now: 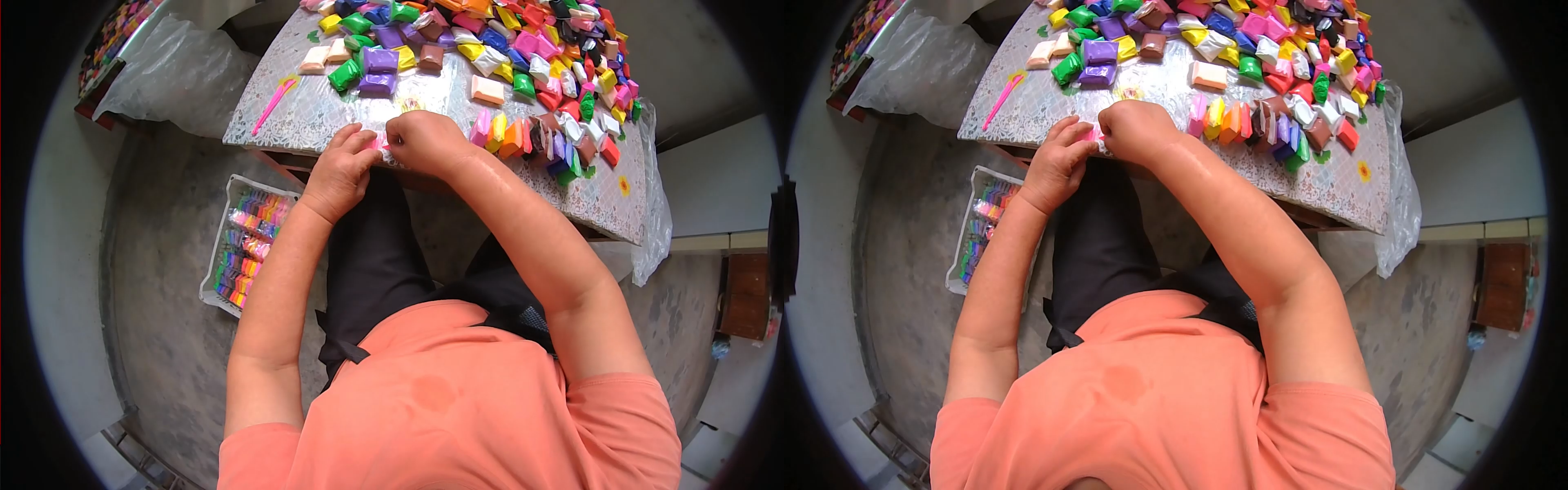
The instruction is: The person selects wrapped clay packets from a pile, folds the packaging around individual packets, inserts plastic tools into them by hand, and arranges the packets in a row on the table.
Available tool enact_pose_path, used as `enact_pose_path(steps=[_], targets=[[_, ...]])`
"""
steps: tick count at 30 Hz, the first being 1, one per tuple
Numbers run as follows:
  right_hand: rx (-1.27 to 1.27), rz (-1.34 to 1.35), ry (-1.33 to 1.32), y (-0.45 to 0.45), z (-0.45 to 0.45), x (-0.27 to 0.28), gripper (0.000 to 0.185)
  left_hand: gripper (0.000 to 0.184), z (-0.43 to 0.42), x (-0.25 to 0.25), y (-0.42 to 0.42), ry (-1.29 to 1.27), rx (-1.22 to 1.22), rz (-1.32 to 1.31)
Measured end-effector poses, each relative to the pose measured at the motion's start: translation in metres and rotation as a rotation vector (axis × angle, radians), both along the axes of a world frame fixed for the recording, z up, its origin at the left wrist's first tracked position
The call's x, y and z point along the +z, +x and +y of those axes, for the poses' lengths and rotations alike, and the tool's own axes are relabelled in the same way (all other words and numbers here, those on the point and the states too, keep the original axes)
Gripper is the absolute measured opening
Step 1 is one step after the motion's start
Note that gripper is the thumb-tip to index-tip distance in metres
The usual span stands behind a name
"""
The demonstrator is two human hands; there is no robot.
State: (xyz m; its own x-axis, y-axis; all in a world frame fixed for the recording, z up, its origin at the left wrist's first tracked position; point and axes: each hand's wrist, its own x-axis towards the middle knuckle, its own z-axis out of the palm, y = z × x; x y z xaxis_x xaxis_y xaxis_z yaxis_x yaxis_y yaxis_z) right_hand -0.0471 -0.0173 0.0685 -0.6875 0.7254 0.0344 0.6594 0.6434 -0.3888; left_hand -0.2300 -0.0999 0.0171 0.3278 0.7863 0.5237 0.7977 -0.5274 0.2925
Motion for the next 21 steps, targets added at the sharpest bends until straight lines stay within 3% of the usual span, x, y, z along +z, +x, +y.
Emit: enact_pose_path(steps=[5,15,21], targets=[[0.033,-0.097,-0.013,-0.01,0.001,0.014,0.019,0.035,0.0,0.003,0.0,-0.01,-0.005,-0.014],[-0.005,-0.029,0.11,-0.008,0.004,-0.003,0.013,0.034,0.001,0.005,0.0,-0.004,-0.01,0.001],[-0.052,-0.024,-0.023,-0.003,-0.001,0.002,0.015,0.033,0.001,0.002,0.0,-0.002,0.0,-0.003]])
